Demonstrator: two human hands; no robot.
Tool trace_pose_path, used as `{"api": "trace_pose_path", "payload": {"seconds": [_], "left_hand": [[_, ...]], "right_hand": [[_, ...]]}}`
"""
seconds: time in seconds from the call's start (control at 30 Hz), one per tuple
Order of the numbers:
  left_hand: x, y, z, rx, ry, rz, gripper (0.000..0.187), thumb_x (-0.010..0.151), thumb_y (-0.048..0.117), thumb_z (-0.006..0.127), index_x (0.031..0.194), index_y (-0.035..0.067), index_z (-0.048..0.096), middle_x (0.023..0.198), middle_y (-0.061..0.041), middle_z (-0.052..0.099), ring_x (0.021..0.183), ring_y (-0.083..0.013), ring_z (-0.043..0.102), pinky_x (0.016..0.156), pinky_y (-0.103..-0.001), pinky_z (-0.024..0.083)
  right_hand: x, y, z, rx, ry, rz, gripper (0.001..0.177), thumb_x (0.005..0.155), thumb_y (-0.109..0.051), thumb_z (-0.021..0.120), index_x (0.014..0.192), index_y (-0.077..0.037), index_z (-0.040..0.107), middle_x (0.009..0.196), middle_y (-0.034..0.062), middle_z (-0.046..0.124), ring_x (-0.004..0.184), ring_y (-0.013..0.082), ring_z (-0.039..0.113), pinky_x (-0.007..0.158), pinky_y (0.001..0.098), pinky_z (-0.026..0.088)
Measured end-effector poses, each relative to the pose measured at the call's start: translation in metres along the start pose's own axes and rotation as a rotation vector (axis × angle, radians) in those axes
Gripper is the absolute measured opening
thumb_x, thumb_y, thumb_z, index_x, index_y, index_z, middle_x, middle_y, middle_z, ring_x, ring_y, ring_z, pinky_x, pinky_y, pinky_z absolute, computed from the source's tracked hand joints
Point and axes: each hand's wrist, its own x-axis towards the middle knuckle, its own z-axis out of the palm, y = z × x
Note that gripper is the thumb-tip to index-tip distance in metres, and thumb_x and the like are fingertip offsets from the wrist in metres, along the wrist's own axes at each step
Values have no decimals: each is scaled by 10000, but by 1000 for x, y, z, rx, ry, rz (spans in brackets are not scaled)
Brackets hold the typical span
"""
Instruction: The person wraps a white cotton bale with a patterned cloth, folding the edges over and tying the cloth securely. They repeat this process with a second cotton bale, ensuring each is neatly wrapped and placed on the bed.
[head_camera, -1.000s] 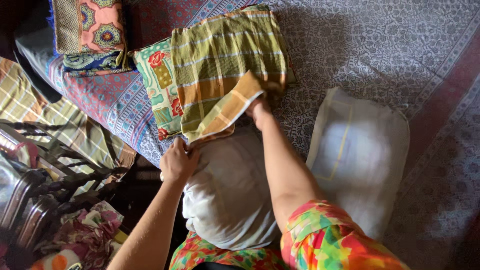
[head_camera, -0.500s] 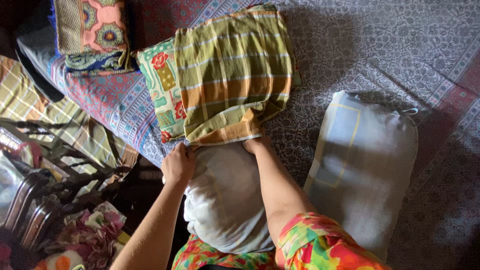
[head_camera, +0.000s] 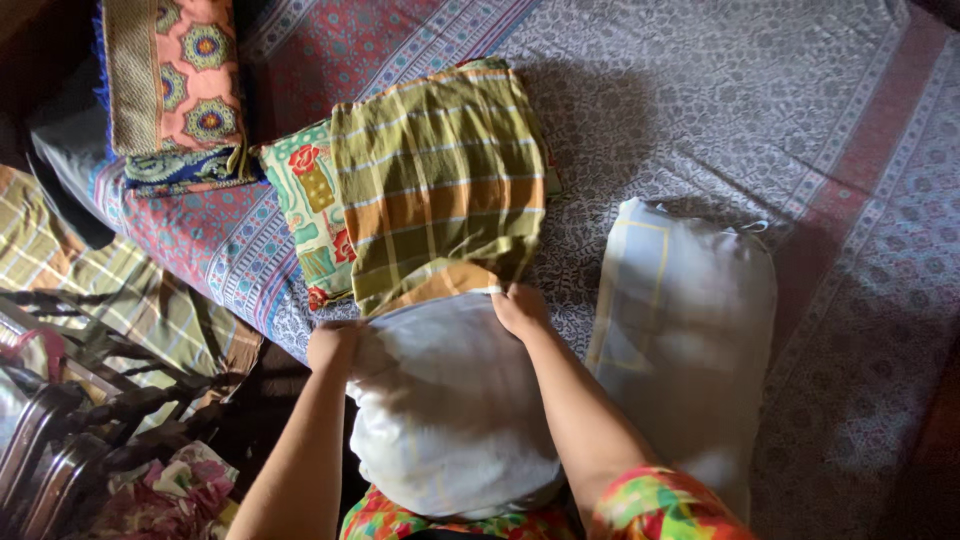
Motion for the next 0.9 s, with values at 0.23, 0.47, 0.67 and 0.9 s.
{"api": "trace_pose_path", "payload": {"seconds": [0.23,0.47,0.67,0.9], "left_hand": [[36,-26,22,-138,4,53,376,806,312,770,995,-11,732,927,-200,756,821,-300,748,741,-443,596],[-33,28,-14,-53,6,79,597,859,572,732,974,-14,747,915,-216,750,872,-353,740,792,-450,556],[-104,57,-15,30,438,360,277,903,280,616,1042,41,633,1067,-197,698,940,-446,671,777,-554,520],[-113,66,-45,294,540,510,246,866,223,616,1065,80,589,1098,-165,671,939,-378,689,738,-491,551]], "right_hand": [[-45,-7,-32,72,162,-10,697,1026,-622,301,1068,-59,710,868,261,727,808,494,694,737,593,547],[-29,50,-13,115,335,11,399,941,-376,499,1033,-61,726,926,275,718,902,479,686,822,563,525],[-30,83,-18,335,439,173,280,827,-182,568,1002,-16,709,1048,260,709,1001,453,668,858,505,530],[-57,79,-45,458,415,45,249,810,-118,588,998,-23,722,991,229,728,922,389,687,789,450,525]]}}
